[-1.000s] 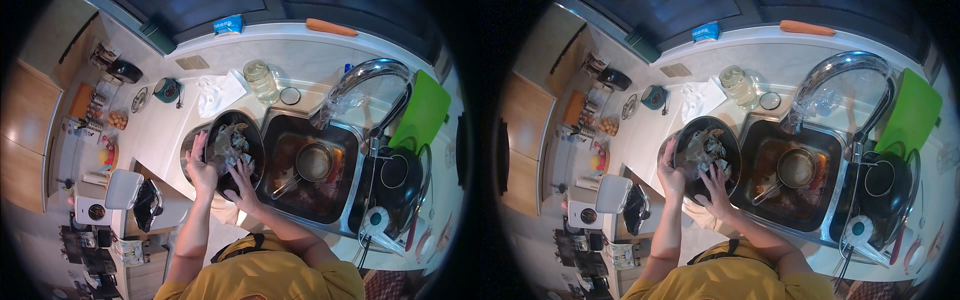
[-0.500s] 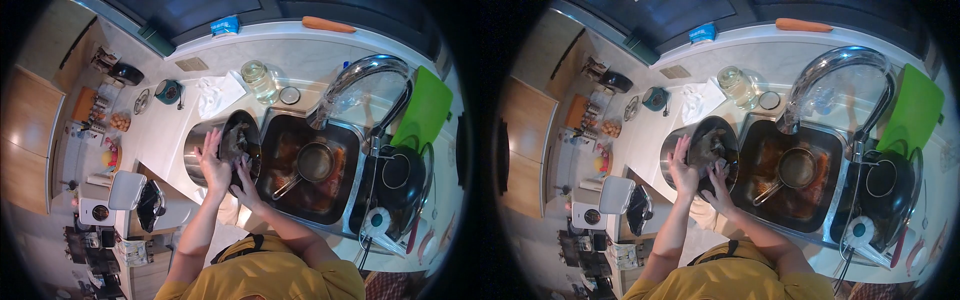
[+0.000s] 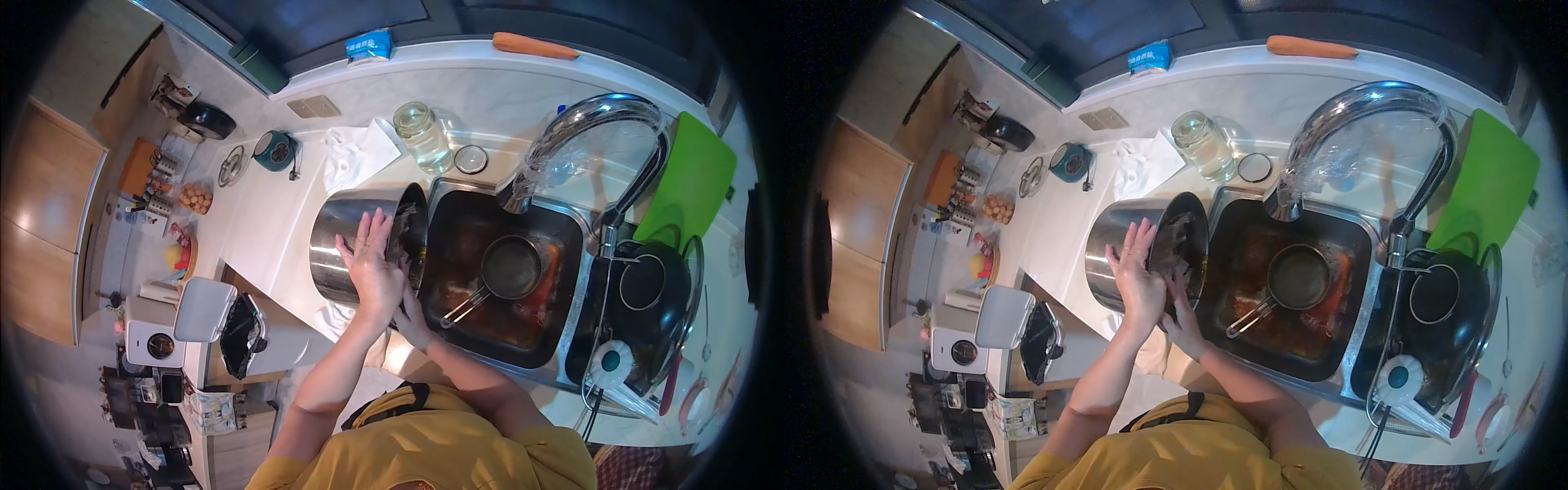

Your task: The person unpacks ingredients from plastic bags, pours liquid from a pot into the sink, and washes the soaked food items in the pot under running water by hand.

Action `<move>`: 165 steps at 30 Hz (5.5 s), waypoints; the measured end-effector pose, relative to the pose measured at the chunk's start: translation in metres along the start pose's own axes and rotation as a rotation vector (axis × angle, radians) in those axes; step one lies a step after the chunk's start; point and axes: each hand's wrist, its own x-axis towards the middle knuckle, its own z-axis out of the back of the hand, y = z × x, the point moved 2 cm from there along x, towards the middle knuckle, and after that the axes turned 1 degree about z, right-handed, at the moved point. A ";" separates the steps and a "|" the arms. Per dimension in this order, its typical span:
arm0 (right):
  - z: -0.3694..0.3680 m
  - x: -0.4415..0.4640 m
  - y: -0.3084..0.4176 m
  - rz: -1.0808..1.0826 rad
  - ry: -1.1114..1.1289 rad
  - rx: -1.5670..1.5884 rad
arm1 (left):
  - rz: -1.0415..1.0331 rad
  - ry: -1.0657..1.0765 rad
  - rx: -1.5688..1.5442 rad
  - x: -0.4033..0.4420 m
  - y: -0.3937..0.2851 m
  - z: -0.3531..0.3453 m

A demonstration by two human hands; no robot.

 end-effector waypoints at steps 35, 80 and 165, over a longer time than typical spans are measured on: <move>0.030 -0.002 -0.051 -0.157 -0.397 -0.129 | 0.344 -0.257 -0.546 -0.009 0.111 0.056; 0.315 -0.012 0.139 -0.109 -0.464 -2.025 | 0.643 0.526 -1.330 -0.094 0.084 -0.233; 0.185 0.011 0.051 0.116 0.757 -1.491 | 0.364 0.060 0.468 -0.150 0.178 -0.078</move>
